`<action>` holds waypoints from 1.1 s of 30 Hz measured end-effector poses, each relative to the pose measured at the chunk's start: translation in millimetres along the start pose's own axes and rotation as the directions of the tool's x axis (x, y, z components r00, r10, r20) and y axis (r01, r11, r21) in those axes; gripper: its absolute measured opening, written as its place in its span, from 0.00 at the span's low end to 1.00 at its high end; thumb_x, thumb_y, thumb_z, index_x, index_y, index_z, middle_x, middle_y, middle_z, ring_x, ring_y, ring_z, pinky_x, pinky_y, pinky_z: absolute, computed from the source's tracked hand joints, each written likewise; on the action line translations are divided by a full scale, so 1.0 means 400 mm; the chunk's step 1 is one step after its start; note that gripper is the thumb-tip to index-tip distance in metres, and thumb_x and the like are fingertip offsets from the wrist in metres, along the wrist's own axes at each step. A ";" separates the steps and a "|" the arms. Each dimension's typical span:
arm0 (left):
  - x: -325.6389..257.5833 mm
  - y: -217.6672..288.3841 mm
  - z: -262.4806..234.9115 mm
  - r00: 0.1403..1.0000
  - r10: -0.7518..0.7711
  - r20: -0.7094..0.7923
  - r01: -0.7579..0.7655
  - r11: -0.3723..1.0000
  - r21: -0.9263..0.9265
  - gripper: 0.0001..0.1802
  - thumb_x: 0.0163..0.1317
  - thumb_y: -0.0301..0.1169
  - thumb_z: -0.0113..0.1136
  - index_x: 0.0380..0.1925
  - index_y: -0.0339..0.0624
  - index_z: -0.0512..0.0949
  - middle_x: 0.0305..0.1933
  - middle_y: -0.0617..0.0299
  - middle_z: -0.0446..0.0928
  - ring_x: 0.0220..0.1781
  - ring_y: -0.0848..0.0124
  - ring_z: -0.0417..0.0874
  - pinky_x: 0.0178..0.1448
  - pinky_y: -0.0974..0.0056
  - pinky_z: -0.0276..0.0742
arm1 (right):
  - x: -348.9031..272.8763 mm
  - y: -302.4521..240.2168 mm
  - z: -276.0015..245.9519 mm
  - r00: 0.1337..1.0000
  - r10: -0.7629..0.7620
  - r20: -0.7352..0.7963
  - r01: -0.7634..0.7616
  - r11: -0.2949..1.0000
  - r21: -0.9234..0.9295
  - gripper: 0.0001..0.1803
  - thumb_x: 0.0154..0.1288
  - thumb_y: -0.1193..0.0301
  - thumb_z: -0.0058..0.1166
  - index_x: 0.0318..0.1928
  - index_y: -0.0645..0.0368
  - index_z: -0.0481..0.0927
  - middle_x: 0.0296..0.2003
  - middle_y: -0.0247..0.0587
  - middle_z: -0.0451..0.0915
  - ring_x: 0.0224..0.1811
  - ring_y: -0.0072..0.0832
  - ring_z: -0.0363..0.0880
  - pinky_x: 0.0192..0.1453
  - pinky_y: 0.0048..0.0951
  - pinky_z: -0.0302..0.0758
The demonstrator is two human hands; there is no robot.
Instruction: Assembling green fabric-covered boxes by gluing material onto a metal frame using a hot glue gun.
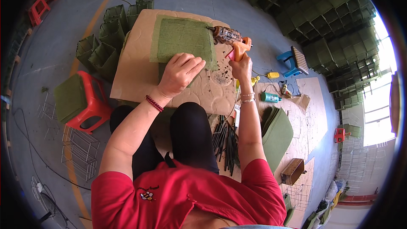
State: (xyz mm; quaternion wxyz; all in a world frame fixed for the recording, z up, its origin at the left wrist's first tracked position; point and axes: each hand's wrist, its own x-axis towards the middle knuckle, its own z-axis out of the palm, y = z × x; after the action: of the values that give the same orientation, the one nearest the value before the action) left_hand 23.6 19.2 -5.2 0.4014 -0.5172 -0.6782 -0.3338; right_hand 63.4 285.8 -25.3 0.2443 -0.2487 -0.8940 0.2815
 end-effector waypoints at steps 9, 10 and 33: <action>0.003 -0.001 0.004 1.000 0.003 0.002 -0.003 1.000 -0.002 0.15 0.48 0.27 0.57 0.38 0.38 0.82 0.40 0.62 0.77 0.40 0.65 0.78 0.45 0.61 0.75 | 0.038 0.002 0.026 0.999 0.050 0.010 -0.050 0.999 0.014 0.20 0.40 0.69 0.64 0.33 0.71 0.76 0.28 0.61 0.80 0.34 0.53 0.81 0.41 0.42 0.75; 0.005 0.000 0.005 1.000 0.005 -0.002 -0.005 1.000 0.001 0.15 0.48 0.27 0.57 0.38 0.38 0.82 0.40 0.62 0.78 0.40 0.66 0.78 0.44 0.61 0.75 | 0.039 0.004 0.026 0.997 0.073 0.025 -0.074 0.995 0.062 0.21 0.39 0.69 0.64 0.33 0.71 0.76 0.28 0.60 0.81 0.34 0.51 0.81 0.41 0.42 0.75; 0.004 -0.061 -0.089 0.970 -0.243 -0.007 0.242 0.967 0.079 0.13 0.44 0.23 0.70 0.33 0.38 0.82 0.37 0.63 0.80 0.43 0.66 0.79 0.45 0.65 0.79 | -0.207 -0.018 0.229 0.914 -0.101 0.393 -0.379 0.132 0.916 0.20 0.57 0.78 0.58 0.50 0.66 0.70 0.51 0.49 0.77 0.54 0.39 0.77 0.56 0.39 0.76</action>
State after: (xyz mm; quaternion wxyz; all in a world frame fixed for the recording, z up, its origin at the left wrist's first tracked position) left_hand 6.8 -16.9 11.5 0.3766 -0.4147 -0.7497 -0.3524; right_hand 71.1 197.4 -111.6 0.1490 -0.0556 -0.4897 0.8573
